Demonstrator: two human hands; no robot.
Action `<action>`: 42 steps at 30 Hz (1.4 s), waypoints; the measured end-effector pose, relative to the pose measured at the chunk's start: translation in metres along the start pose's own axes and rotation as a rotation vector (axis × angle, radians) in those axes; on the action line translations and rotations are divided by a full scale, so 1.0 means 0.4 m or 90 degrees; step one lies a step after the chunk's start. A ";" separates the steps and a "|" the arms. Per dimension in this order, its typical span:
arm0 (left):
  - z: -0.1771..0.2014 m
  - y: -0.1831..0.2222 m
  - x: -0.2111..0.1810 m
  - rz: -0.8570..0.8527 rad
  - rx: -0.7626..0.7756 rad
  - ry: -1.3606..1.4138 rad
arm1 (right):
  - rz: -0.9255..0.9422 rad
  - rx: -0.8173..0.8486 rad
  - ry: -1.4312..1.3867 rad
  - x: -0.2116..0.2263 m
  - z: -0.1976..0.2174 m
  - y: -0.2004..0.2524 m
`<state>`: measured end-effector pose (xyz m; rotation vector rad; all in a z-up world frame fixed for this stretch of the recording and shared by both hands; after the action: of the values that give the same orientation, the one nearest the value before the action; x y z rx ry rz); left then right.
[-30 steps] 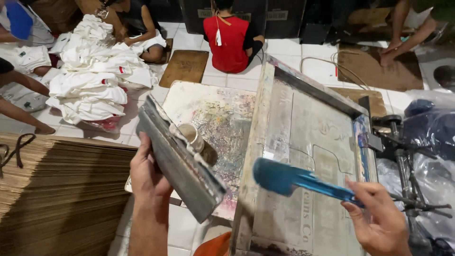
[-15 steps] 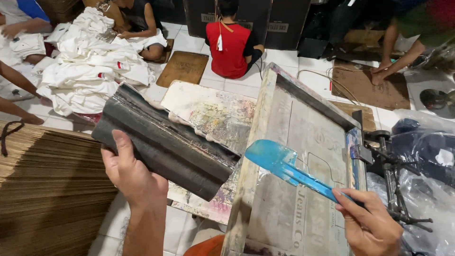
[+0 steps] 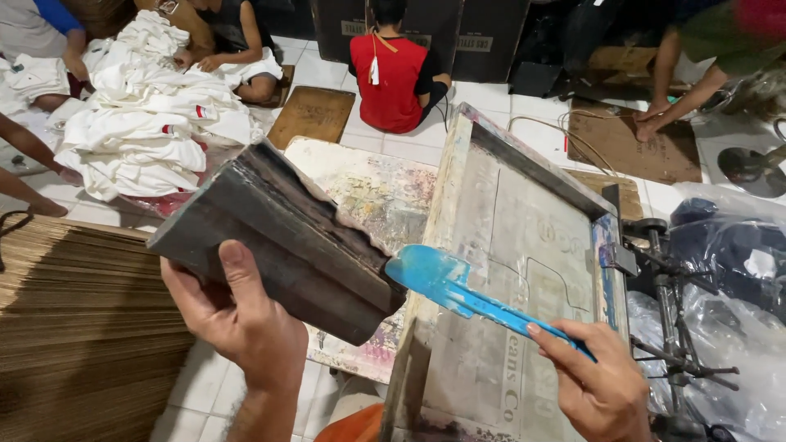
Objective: Preparing and applying printing ink to a screen printing frame using a spatula and a scraper
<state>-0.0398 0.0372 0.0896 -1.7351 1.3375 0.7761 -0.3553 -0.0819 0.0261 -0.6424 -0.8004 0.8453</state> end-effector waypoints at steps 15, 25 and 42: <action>0.025 0.137 0.018 -0.162 0.114 -0.091 | -0.002 -0.126 -0.077 0.074 -0.049 -0.060; 0.021 -0.016 0.004 -0.064 0.008 -0.041 | -0.214 -0.108 -0.261 -0.020 -0.050 0.001; 0.018 -0.008 -0.016 -0.194 0.135 0.044 | -0.202 -0.002 -0.224 -0.013 -0.087 -0.008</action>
<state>-0.0381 0.0470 0.0921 -1.7518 1.1183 0.3921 -0.3278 -0.0942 0.0079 -0.3578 -1.1876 0.6714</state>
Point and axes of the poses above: each hand's wrist, its own y-axis away from the middle knuckle, its own z-axis out of the back of the hand, x = y × z, the point moved 3 cm from there along -y, towards the middle knuckle, and after that the axes turned 11 degrees about -x, right-handed, at the moved point
